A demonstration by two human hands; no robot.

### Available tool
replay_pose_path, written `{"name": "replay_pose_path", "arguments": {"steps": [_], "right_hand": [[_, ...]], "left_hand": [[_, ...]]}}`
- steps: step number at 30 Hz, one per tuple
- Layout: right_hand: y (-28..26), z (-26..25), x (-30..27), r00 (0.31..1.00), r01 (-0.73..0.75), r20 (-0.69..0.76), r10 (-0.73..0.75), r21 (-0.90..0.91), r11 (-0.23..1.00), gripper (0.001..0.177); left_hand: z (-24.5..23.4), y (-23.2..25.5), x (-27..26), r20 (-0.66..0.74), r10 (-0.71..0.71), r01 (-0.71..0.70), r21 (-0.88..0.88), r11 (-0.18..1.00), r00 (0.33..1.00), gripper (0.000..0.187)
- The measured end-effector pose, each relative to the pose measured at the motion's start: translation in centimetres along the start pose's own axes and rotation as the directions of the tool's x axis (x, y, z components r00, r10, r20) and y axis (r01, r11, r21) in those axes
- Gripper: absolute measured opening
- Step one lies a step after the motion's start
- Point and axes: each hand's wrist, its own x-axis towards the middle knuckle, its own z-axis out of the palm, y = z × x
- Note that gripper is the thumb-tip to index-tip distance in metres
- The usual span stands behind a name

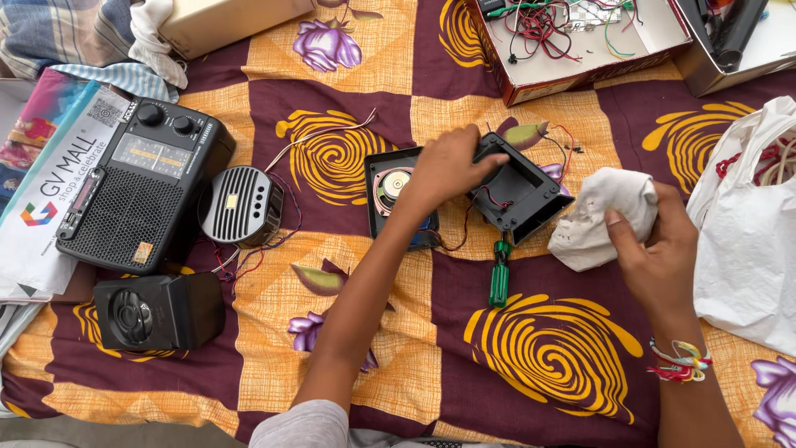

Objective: The person uses a screwdriver to open a small black speaker enclosure, removes the internal speaker driver, and wipes the inside of the enclosure and the driver with a white cloth. The person then places the driver back into the enclosure.

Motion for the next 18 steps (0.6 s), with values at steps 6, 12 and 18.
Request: {"name": "replay_pose_path", "arguments": {"steps": [6, 12, 18], "right_hand": [[0.5, 1.1, 0.5, 0.946, 0.304, 0.235, -0.223, -0.408, 0.861, 0.027], [0.7, 1.7, -0.3, 0.954, 0.252, 0.278, -0.114, -0.536, 0.805, 0.039], [-0.9, 2.4, -0.1, 0.880, 0.463, 0.406, -0.245, -0.626, 0.628, 0.038]], "left_hand": [[3.1, -2.3, 2.8, 0.278, -0.148, 0.203, -0.182, 0.962, 0.949, 0.059], [1.0, -3.5, 0.7, 0.362, -0.051, 0.314, -0.719, 0.620, 0.931, 0.041], [-0.6, 0.8, -1.7, 0.333, 0.249, 0.379, -0.911, -0.165, 0.909, 0.058]]}}
